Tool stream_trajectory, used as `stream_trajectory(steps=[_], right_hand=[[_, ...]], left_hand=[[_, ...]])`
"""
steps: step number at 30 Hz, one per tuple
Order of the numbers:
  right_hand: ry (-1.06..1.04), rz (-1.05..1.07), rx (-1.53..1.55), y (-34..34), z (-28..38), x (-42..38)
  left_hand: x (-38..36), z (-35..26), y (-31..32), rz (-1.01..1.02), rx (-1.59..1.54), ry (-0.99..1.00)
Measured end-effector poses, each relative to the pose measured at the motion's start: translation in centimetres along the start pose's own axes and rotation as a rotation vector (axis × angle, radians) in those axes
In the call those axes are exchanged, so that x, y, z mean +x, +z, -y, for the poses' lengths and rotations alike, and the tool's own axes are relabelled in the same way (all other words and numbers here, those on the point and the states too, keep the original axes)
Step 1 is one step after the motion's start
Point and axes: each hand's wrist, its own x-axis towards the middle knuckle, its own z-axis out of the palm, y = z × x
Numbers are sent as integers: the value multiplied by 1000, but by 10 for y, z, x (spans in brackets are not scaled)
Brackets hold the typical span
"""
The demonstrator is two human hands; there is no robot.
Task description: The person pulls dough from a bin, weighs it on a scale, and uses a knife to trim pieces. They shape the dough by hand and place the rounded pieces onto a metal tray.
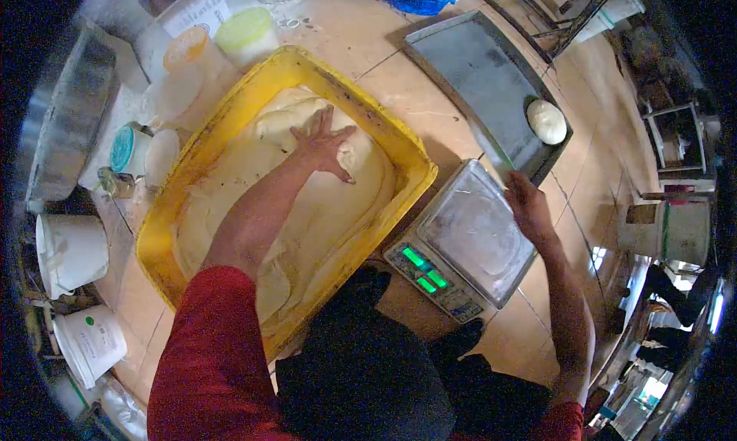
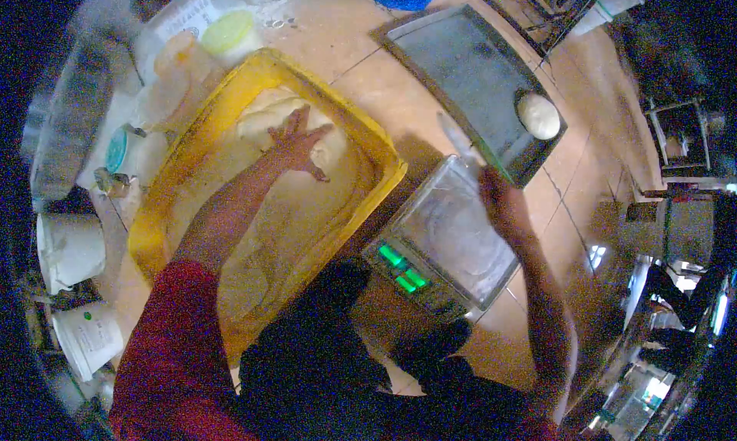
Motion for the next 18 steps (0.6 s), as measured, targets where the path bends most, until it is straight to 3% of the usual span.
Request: stream_trajectory(steps=[3, 5, 6, 8, 10, 11, 12, 13, 15, 16, 18], right_hand=[[-61, 21, -20, 22, 74, 33], [-88, 86, -88, 44, 114, 59], [-94, 141, -113, 53, 135, 71], [-120, 96, -209, 94, 148, 93], [-104, 183, -271, 111, 164, 109], [-78, 277, -335, 115, 167, 112], [-77, 278, -331, 114, 165, 111], [-116, 304, -357, 109, 160, 109], [-158, 331, -386, 107, 155, 109], [-212, 359, -381, 110, 152, 106], [-264, 380, -371, 132, 147, 103]], left_hand=[[29, 10, 6, 202, -31, -66], [67, 33, 43, 200, -41, 166], [60, 39, 38, 191, -39, 158], [21, 48, 21, 368, -687, -92], [-55, 75, 11, 44, -933, 469], [-33, 93, 56, -89, -991, 531], [-32, 90, 59, -222, -1046, 593], [-34, 91, 62, -221, -1044, 592], [-51, 79, 66, 301, -1751, -297], [-64, 71, 72, 306, -1752, -301], [-91, 55, 81, 271, -2242, -139]])
